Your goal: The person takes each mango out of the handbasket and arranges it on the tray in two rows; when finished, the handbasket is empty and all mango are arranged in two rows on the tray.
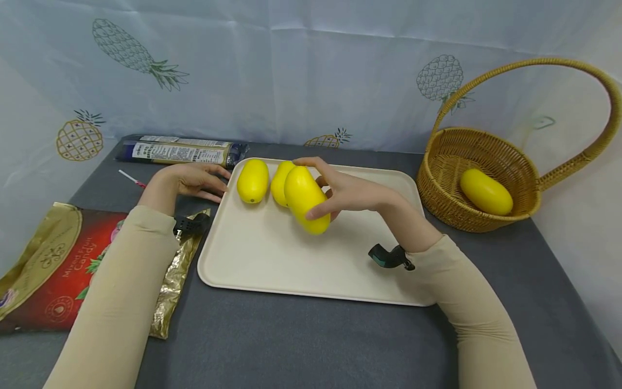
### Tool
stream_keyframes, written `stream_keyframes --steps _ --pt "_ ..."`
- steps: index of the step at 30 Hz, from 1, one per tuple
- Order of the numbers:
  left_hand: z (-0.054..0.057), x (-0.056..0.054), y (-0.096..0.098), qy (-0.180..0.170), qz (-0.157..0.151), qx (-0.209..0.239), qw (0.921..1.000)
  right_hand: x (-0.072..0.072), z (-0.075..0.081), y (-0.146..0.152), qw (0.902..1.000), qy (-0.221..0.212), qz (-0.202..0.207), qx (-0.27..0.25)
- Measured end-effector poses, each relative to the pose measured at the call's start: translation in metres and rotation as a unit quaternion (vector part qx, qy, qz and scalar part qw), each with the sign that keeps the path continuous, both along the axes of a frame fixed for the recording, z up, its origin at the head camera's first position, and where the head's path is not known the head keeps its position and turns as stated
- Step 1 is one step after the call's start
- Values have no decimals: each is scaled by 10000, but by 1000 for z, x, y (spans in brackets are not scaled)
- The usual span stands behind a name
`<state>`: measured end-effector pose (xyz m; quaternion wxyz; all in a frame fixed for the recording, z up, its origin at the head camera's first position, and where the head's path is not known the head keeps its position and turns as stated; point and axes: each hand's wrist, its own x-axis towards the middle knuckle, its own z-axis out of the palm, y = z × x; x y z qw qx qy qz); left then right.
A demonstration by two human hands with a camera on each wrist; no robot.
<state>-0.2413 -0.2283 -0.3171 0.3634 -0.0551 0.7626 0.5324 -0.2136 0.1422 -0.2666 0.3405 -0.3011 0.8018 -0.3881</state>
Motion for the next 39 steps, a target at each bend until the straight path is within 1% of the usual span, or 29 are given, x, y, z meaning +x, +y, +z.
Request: stream_keyframes --steps 3,9,13,17,24,32,39 --pt "0 0 0 -8 10 6 10000 5 -5 -10 9997 -202 97 -122" --pt "1 1 1 -16 -5 -6 10000 11 -16 -29 9985 -516 170 -25" --pt "2 1 2 -3 -49 -19 10000 18 -20 -39 9974 -703 140 3" --pt "3 1 2 -13 -67 -4 10000 26 -23 -50 9968 -780 155 63" --pt "3 1 2 -14 -72 -19 10000 36 -28 -66 9968 -744 186 225" --pt "2 0 2 -31 -43 10 10000 44 -35 -82 9956 -838 -26 418" --pt "2 -1 2 -58 -16 40 10000 49 -41 -97 9913 -1122 -536 420"
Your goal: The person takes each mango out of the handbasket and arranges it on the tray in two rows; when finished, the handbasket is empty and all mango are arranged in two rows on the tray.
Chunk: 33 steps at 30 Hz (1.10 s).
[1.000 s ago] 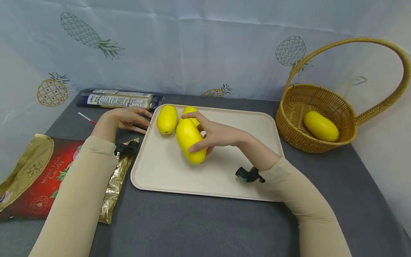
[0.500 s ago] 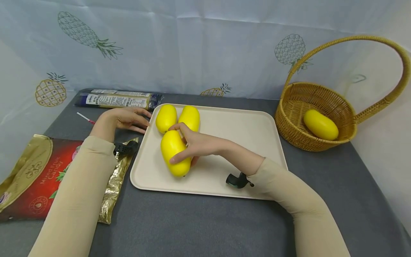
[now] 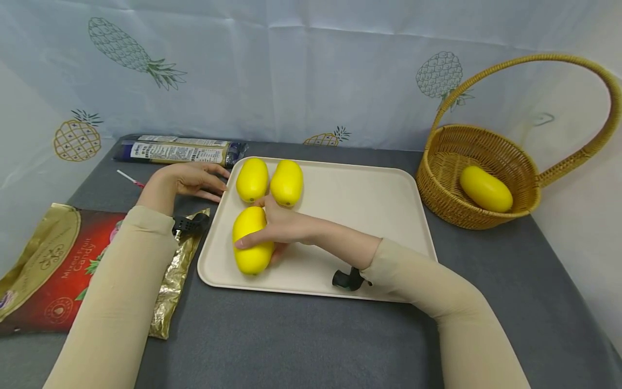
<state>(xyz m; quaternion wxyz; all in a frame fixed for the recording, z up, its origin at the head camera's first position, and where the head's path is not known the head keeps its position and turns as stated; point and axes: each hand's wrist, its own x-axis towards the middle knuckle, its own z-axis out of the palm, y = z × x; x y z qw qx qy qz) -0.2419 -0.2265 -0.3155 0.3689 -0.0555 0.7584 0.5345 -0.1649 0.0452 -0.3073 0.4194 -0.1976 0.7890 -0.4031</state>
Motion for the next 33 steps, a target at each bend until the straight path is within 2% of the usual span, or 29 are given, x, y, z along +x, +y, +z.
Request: stream_keyframes --steps 6,11,19,33 --pt "0 0 0 -3 -18 -10 10000 3 -3 -8 9994 -42 -323 -61" --pt "0 1 0 33 -22 -15 10000 8 -3 -13 9987 133 -486 -65" --pt "1 1 0 41 -42 29 10000 16 -1 -21 9972 538 -523 -27" --pt "1 1 1 40 -57 9 10000 14 -1 -22 9973 530 -509 -59"
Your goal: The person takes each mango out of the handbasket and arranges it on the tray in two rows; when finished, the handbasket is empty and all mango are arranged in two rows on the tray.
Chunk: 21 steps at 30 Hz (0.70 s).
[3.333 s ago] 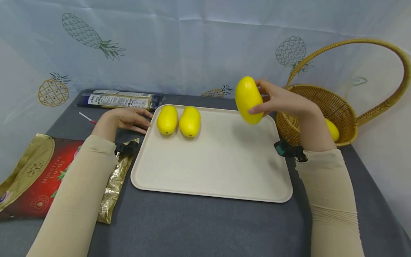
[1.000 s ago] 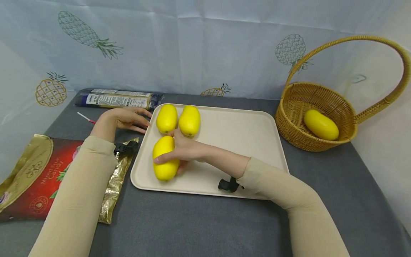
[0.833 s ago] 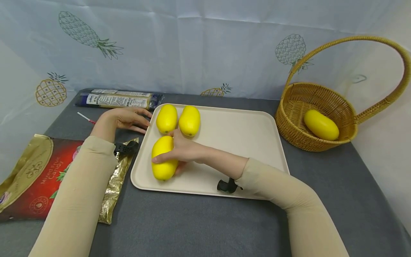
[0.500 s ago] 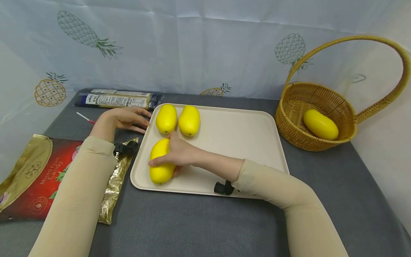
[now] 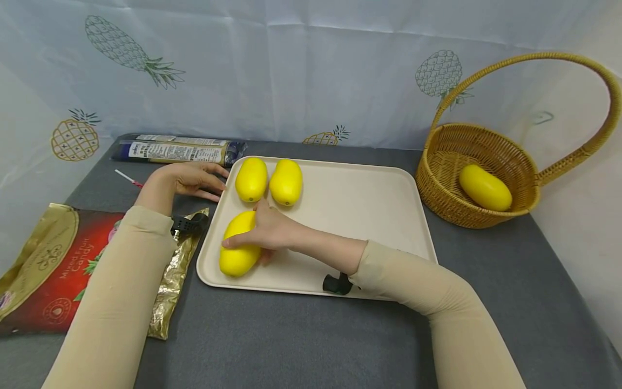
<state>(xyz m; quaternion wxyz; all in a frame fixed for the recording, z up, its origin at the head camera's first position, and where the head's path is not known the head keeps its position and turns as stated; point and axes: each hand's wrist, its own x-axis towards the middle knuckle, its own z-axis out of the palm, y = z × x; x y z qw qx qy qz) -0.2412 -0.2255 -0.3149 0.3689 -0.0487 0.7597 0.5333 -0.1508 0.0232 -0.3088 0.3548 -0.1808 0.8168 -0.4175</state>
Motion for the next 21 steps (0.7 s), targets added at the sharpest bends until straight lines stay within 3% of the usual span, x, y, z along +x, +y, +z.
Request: stream_keyframes --steps 15,21 --pt "0 0 -1 -10 15 5 10000 -4 0 2 9998 -52 125 132" --pt "-1 -1 -1 4 -22 22 10000 -4 1 5 9995 -261 119 92"
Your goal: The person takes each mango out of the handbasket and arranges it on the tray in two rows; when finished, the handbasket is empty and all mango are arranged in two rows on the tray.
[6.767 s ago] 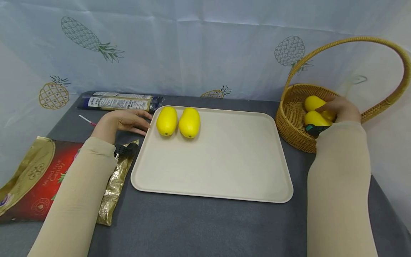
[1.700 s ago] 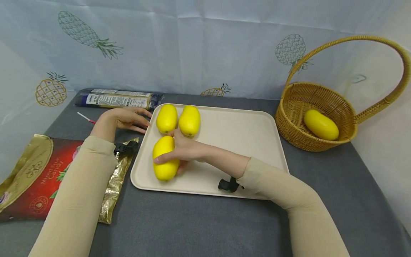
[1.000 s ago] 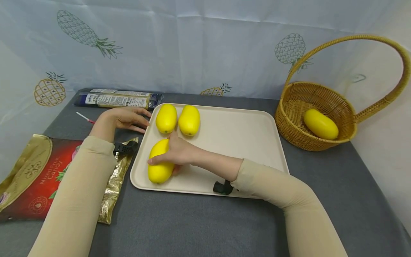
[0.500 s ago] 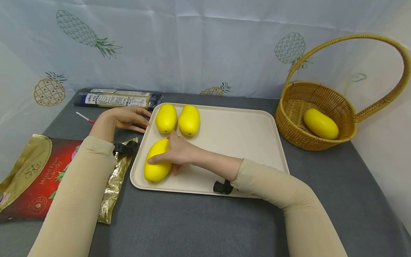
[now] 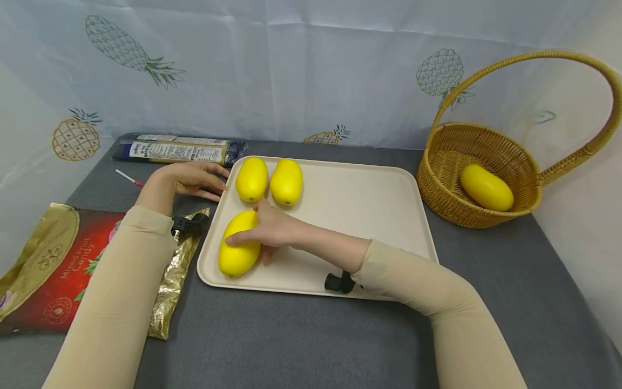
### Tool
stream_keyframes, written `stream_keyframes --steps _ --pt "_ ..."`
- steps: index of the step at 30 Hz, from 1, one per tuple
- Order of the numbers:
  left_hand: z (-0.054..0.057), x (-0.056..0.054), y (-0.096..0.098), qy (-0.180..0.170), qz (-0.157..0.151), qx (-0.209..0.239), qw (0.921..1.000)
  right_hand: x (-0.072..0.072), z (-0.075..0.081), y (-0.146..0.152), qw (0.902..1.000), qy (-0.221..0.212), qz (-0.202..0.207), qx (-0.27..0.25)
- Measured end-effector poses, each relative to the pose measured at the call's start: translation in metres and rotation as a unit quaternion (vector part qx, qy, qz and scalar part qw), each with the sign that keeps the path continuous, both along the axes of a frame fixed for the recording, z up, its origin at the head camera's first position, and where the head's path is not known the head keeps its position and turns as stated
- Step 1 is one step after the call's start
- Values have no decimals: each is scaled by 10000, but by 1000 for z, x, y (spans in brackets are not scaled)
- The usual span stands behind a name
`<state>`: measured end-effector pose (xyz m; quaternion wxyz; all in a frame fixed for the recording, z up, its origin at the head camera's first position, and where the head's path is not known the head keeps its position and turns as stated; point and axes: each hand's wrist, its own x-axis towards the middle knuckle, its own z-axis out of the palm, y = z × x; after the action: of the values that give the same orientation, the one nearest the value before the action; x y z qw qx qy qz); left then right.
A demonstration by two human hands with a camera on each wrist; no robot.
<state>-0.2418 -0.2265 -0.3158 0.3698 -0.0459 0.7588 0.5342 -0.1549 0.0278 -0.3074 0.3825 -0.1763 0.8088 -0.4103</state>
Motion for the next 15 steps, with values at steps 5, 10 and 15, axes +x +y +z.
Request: stream_keyframes --steps 5,10,15 --pt "0 1 0 -12 27 -10 10000 2 3 3 9999 -108 8 -104" --pt "0 1 1 -28 98 -34 9999 2 7 6 9998 -173 -31 -2" --pt "-1 0 1 -14 103 -54 9999 2 12 13 9996 -266 -114 18"
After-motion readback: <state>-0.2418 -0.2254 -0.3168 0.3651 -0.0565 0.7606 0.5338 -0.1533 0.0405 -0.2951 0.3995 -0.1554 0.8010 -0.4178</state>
